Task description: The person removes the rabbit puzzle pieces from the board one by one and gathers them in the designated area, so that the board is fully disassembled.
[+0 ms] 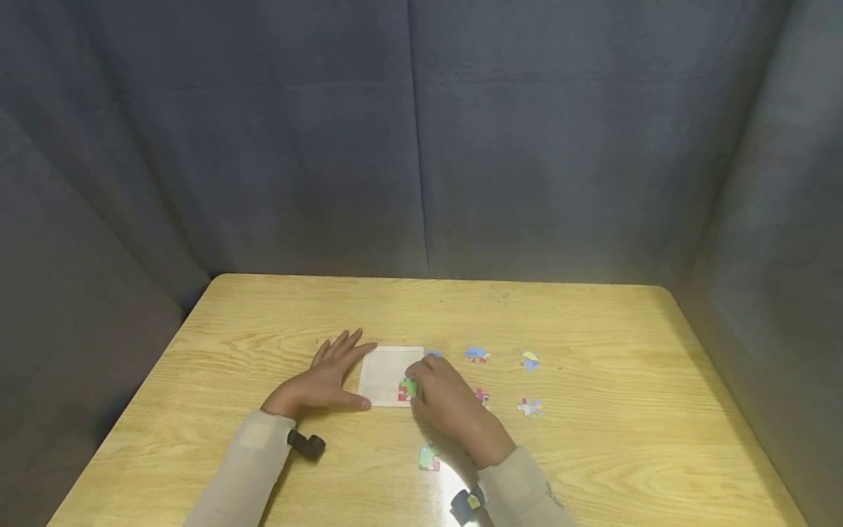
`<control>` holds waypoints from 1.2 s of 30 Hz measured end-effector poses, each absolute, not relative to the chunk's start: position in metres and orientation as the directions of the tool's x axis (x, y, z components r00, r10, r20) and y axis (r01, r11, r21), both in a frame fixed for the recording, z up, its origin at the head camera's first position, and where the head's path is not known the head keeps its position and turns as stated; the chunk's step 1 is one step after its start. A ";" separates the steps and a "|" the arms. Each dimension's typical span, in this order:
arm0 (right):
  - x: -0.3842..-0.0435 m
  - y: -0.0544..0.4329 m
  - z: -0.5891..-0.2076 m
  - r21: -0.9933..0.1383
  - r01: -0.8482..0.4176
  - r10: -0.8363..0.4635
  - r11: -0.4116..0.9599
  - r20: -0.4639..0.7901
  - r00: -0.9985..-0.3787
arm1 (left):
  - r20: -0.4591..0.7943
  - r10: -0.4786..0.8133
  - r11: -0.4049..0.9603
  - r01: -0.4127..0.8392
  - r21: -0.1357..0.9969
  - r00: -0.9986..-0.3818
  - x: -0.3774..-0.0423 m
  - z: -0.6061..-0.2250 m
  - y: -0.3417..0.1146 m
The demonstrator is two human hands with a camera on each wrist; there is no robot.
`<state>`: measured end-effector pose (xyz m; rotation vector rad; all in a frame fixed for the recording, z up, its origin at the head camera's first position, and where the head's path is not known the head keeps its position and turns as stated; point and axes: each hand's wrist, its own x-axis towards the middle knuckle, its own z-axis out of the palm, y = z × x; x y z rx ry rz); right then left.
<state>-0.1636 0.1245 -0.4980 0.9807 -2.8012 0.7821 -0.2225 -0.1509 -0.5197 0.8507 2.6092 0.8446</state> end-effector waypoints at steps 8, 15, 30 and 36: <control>-0.158 0.134 -0.492 -0.450 -0.592 -0.549 0.669 0.238 -0.801 | -0.072 0.624 0.644 0.460 0.612 -0.778 -0.224 -0.520 -0.147; -0.143 0.161 -0.484 -0.590 -0.540 -0.590 0.600 0.130 -0.797 | -0.067 0.618 0.646 0.456 0.612 -0.784 -0.224 -0.521 -0.149; -0.091 0.254 -0.477 -0.577 -0.506 -0.529 0.641 0.144 -0.836 | -0.080 0.614 0.660 0.455 0.598 -0.786 -0.226 -0.520 -0.153; -0.077 0.276 -0.480 -0.565 -0.453 -0.476 0.690 0.117 -0.872 | -0.070 0.616 0.650 0.456 0.608 -0.785 -0.224 -0.519 -0.151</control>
